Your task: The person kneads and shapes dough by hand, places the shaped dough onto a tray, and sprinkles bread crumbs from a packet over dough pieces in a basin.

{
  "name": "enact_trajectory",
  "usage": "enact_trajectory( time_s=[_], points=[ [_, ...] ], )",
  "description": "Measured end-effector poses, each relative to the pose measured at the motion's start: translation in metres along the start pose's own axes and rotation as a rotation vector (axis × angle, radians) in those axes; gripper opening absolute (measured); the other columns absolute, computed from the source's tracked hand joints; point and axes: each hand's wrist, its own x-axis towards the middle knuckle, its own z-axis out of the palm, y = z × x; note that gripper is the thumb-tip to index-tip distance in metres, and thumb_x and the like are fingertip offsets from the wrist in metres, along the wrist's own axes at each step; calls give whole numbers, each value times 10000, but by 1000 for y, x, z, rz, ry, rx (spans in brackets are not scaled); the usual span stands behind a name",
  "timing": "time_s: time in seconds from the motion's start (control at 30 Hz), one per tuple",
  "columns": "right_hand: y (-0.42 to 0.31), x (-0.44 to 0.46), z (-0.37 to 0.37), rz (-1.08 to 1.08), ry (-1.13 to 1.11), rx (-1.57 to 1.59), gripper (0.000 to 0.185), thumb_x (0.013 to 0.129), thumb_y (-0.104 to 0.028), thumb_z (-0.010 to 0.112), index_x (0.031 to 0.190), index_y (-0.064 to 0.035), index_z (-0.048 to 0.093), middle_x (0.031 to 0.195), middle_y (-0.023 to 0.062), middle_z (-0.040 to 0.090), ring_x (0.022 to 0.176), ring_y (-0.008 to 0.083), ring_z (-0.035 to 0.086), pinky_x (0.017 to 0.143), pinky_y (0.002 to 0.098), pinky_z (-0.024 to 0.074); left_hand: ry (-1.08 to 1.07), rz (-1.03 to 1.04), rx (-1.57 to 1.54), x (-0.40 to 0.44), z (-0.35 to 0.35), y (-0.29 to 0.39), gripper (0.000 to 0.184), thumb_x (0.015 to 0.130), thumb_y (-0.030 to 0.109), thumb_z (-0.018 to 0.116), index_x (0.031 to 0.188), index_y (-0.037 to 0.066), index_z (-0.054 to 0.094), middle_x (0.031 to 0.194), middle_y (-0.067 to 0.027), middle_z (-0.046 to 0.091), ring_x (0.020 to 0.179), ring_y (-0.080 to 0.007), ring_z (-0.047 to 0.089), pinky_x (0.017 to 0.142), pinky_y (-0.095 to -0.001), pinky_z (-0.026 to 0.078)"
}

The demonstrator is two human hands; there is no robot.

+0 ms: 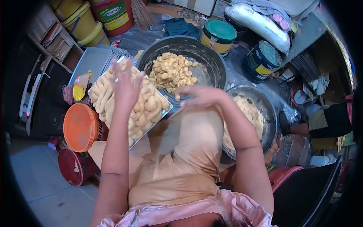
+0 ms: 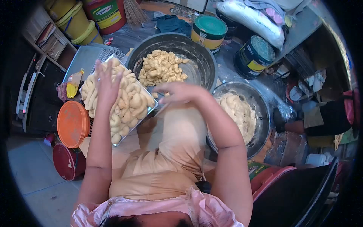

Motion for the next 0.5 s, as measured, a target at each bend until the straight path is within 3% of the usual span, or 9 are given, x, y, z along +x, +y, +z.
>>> enact_trajectory(
  time_s=[0.17,0.3,0.37,0.43,0.5],
  points=[
    [117,-117,-27,241,780,489,515,878,-306,601,1318,-77,462,1223,71,550,1081,186,540,893,329,434,-83,402,-71,3,36,159,684,867,540,500,1403,130,387,1526,-213,78,1413,-376,76,1095,-583,35],
    [229,-220,25,711,1086,684,474,876,-299,590,1290,-91,487,1083,47,587,894,144,553,732,305,447,-249,653,-169,-34,92,255,663,854,545,513,1371,137,438,1527,-196,106,1408,-375,112,1080,-617,65],
    [298,-267,77,1052,983,716,462,852,-300,612,1257,-98,516,995,28,606,803,144,548,676,311,451,-366,722,-168,-57,119,278,647,856,539,514,1362,140,453,1530,-186,101,1408,-372,118,1080,-616,82],
    [339,-302,136,1262,801,674,501,799,-312,667,1233,-99,533,942,26,621,807,177,571,670,328,463,-513,774,-174,-79,150,291,634,857,525,519,1352,134,464,1530,-180,101,1406,-372,123,1086,-607,98],
    [407,-337,212,1278,672,444,588,729,-325,720,1225,-70,533,1074,95,619,930,239,590,768,360,484,-960,802,17,-84,184,282,611,854,480,539,1336,110,477,1486,-196,246,1360,-347,281,1085,-544,204]
  ],
)
